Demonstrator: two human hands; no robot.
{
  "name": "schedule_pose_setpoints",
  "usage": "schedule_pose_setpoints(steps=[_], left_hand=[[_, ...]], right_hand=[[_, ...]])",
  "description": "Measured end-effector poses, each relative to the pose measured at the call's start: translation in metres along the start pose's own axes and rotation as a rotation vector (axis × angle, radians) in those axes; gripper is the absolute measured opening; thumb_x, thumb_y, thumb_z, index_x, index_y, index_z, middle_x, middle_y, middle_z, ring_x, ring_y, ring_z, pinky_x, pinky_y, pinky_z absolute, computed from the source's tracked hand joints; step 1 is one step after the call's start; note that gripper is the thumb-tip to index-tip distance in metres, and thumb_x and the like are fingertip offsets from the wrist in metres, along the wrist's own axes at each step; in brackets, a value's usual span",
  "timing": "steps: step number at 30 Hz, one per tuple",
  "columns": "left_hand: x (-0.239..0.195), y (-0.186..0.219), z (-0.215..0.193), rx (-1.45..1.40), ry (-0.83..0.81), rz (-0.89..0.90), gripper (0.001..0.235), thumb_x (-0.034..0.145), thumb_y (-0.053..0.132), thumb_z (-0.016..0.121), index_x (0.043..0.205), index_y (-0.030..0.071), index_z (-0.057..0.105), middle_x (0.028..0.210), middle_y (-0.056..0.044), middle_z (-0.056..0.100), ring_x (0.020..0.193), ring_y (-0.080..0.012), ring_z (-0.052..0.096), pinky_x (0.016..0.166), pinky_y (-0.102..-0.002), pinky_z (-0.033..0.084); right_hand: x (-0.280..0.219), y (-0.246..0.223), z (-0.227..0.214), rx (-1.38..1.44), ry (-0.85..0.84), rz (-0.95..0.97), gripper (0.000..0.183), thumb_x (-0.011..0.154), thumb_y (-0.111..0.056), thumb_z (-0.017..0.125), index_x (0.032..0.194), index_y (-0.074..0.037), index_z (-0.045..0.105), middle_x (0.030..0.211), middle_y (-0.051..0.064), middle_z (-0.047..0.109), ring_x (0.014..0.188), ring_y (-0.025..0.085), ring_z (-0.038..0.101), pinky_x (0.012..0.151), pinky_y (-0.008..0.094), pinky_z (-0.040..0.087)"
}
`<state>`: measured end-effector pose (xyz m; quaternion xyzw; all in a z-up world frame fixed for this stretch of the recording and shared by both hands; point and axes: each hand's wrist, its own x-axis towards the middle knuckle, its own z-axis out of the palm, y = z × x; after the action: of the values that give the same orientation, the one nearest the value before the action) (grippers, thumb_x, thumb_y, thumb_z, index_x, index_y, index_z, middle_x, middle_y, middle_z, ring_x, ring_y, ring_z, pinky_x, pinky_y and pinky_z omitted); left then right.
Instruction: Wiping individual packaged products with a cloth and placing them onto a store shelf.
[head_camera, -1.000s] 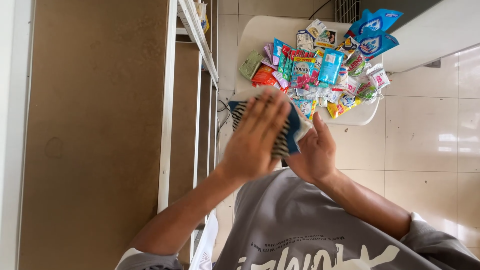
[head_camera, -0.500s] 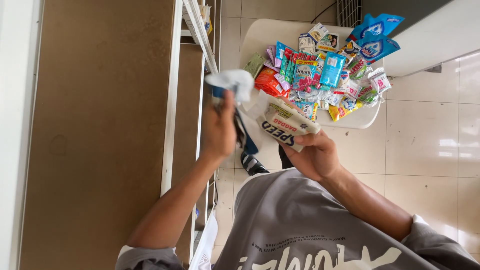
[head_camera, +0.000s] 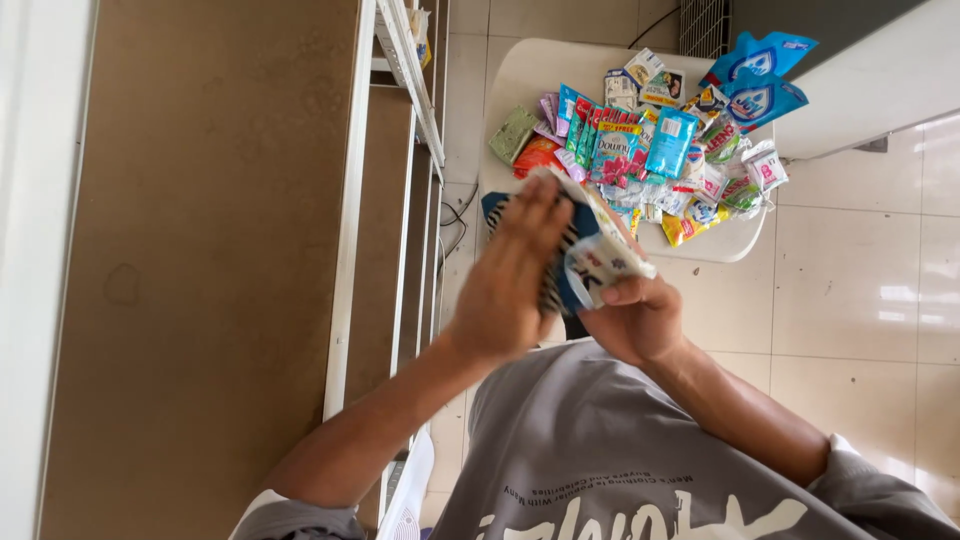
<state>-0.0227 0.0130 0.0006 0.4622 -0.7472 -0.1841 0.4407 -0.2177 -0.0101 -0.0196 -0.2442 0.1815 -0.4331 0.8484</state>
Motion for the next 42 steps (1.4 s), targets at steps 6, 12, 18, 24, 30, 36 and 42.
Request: schedule_pose_setpoints(steps=[6, 12, 18, 24, 30, 36, 42], left_hand=[[0.000, 0.004, 0.002, 0.144, -0.036, 0.148, 0.068, 0.098, 0.029, 0.061, 0.156, -0.001, 0.040, 0.164, -0.024, 0.036, 0.158, -0.0427, 0.032, 0.133, -0.056, 0.026], [-0.004, 0.006, 0.004, 0.159, 0.006, 0.077, 0.069, 0.100, 0.033, 0.054, 0.158, -0.001, 0.039, 0.166, -0.025, 0.036, 0.160, -0.0421, 0.033, 0.135, -0.057, 0.024], [0.003, -0.009, -0.009, 0.154, 0.028, 0.123, 0.058, 0.104, 0.042, 0.052, 0.150, 0.007, 0.050, 0.160, -0.016, 0.046, 0.157, -0.0395, 0.038, 0.136, -0.056, 0.024], [-0.001, -0.014, -0.012, 0.132, -0.119, 0.397, 0.058, 0.103, 0.043, 0.050, 0.148, 0.006, 0.057, 0.154, -0.012, 0.056, 0.151, -0.0322, 0.046, 0.131, -0.054, 0.023], [-0.004, -0.005, -0.004, 0.122, -0.152, 0.407, 0.058, 0.104, 0.042, 0.050, 0.148, 0.004, 0.057, 0.153, -0.015, 0.056, 0.152, -0.0327, 0.044, 0.132, -0.053, 0.021], [0.014, -0.023, -0.021, 0.113, 0.065, 0.258, 0.046, 0.103, 0.034, 0.058, 0.138, 0.004, 0.056, 0.142, -0.015, 0.059, 0.142, -0.0344, 0.052, 0.127, -0.053, 0.031], [-0.043, -0.096, 0.036, -0.832, 0.099, -0.684, 0.049, 0.119, 0.035, 0.060, 0.090, -0.004, 0.058, 0.072, -0.003, 0.048, 0.065, -0.0106, 0.042, 0.058, -0.029, 0.035]], right_hand=[[-0.004, 0.008, -0.018, 0.074, 0.185, 0.078, 0.078, 0.077, -0.006, 0.054, 0.154, 0.004, 0.043, 0.136, 0.019, 0.064, 0.122, 0.032, 0.061, 0.104, 0.044, 0.047], [-0.015, 0.025, -0.042, 0.043, 0.081, 0.022, 0.073, 0.081, 0.007, 0.049, 0.153, -0.002, 0.043, 0.122, 0.013, 0.064, 0.108, 0.025, 0.064, 0.098, 0.041, 0.054], [-0.016, 0.035, -0.072, -0.232, 0.224, 0.162, 0.067, 0.084, 0.009, 0.057, 0.146, -0.008, 0.043, 0.120, 0.010, 0.060, 0.108, 0.022, 0.062, 0.089, 0.037, 0.053], [-0.015, 0.018, -0.053, -0.989, 0.054, -0.030, 0.057, 0.094, -0.005, 0.065, 0.147, 0.001, 0.044, 0.137, 0.009, 0.061, 0.127, 0.016, 0.057, 0.107, 0.034, 0.049], [0.008, -0.021, 0.029, -1.232, -0.180, -0.284, 0.109, 0.078, -0.004, 0.077, 0.165, -0.003, 0.012, 0.172, 0.018, 0.018, 0.158, 0.027, 0.024, 0.126, 0.043, 0.026], [0.000, -0.017, 0.038, -0.771, -0.033, 0.003, 0.106, 0.072, 0.006, 0.054, 0.167, -0.008, 0.008, 0.176, 0.011, 0.016, 0.151, 0.025, 0.035, 0.112, 0.039, 0.037], [0.001, -0.015, 0.005, -0.022, 0.029, 0.071, 0.106, 0.062, 0.006, 0.052, 0.165, -0.002, 0.028, 0.157, 0.019, 0.046, 0.147, 0.034, 0.043, 0.127, 0.044, 0.028]])
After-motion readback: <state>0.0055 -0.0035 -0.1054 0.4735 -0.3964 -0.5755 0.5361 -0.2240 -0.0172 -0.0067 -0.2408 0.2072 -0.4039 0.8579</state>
